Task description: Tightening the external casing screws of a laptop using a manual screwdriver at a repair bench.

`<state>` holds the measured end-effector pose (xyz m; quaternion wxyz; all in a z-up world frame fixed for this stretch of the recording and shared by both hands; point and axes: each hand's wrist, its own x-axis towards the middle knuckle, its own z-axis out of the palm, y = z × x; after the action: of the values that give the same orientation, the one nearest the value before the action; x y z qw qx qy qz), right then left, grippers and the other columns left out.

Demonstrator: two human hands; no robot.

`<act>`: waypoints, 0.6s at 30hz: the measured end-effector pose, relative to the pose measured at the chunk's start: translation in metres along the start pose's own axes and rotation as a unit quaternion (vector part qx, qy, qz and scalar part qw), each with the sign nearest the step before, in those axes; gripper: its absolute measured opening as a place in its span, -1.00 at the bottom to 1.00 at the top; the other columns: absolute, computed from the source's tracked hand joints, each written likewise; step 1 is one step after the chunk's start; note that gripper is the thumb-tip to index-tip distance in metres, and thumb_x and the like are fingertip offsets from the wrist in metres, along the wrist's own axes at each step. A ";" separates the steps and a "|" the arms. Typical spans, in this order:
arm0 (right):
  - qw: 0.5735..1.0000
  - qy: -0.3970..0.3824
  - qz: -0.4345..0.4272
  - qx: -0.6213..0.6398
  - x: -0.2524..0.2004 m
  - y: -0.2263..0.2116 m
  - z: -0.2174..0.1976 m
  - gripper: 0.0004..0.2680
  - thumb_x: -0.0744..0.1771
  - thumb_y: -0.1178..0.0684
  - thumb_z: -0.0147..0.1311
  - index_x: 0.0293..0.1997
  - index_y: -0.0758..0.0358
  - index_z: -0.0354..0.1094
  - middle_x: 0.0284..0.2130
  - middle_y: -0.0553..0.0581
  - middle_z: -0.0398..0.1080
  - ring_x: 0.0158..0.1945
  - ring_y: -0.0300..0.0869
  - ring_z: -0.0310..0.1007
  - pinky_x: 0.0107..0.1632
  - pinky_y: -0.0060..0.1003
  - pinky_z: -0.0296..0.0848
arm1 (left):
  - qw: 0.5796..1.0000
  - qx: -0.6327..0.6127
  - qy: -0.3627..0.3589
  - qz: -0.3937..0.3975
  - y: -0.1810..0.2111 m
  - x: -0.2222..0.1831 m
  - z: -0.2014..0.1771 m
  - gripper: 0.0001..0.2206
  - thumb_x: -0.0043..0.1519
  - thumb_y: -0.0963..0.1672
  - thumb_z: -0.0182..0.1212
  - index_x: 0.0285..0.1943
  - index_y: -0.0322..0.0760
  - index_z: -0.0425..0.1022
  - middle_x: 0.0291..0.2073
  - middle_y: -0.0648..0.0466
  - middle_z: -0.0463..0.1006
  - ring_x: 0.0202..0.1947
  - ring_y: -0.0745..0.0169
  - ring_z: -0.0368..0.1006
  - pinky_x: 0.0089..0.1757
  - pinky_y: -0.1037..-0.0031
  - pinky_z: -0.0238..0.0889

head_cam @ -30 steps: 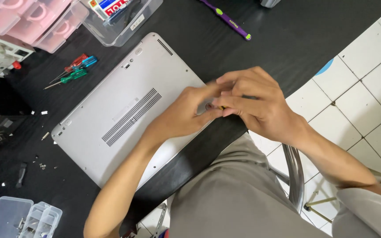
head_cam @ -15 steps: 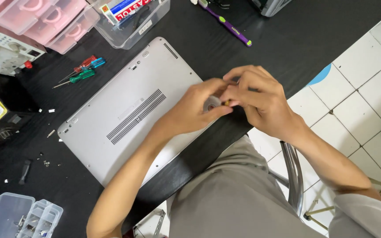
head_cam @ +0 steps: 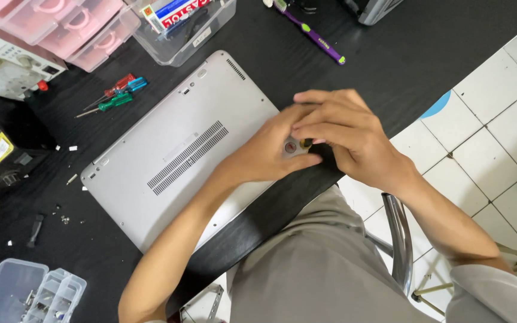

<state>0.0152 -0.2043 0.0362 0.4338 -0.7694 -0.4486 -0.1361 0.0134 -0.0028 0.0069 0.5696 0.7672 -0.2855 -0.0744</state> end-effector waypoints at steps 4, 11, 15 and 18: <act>0.997 -0.037 -0.008 0.064 0.009 -0.005 -0.007 -0.80 0.46 0.08 -0.13 0.15 0.30 0.39 0.00 0.25 0.32 0.27 0.33 0.27 0.34 0.17 0.39 | 0.990 -0.131 -0.029 -0.050 -0.002 -0.006 -0.005 -0.71 0.32 -0.02 0.21 0.08 -0.26 0.58 -0.11 0.21 0.63 -0.10 0.54 0.42 -0.08 0.62 0.27; 0.999 0.038 0.004 -0.010 0.004 0.001 0.006 -0.82 0.45 0.07 -0.06 0.04 0.31 0.46 -0.34 0.15 0.33 0.14 0.25 0.50 0.12 -0.02 0.35 | 0.990 0.054 0.130 0.011 -0.005 0.004 0.010 -0.51 0.12 -0.03 0.44 -0.44 -0.16 0.04 -0.58 0.22 0.12 -0.51 0.38 0.00 -0.42 0.45 -0.02; 0.998 -0.052 0.008 0.039 0.003 -0.001 -0.004 -0.74 0.39 0.45 -0.19 0.16 0.40 0.30 -0.08 0.25 0.43 0.33 0.27 0.35 0.28 0.02 0.26 | 1.000 -0.005 -0.019 0.011 -0.004 0.001 -0.007 -0.75 0.18 -0.13 0.33 0.02 -0.24 0.49 -0.20 0.10 0.63 -0.14 0.24 0.59 -0.06 0.45 0.35; 0.996 -0.057 0.041 0.054 -0.004 0.003 -0.002 -0.69 0.44 0.11 -0.24 0.36 0.36 0.17 -0.02 0.22 0.21 0.35 0.20 0.23 0.37 0.05 0.26 | 1.000 -0.018 0.010 -0.015 -0.007 -0.004 -0.006 -0.86 0.22 -0.12 0.32 -0.10 -0.24 0.59 -0.30 0.15 0.69 -0.24 0.38 0.63 -0.11 0.55 0.38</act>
<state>0.0159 -0.2094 0.0332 0.4538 -0.7693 -0.4469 -0.0501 0.0151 0.0052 0.0016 0.5849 0.7617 -0.2670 -0.0808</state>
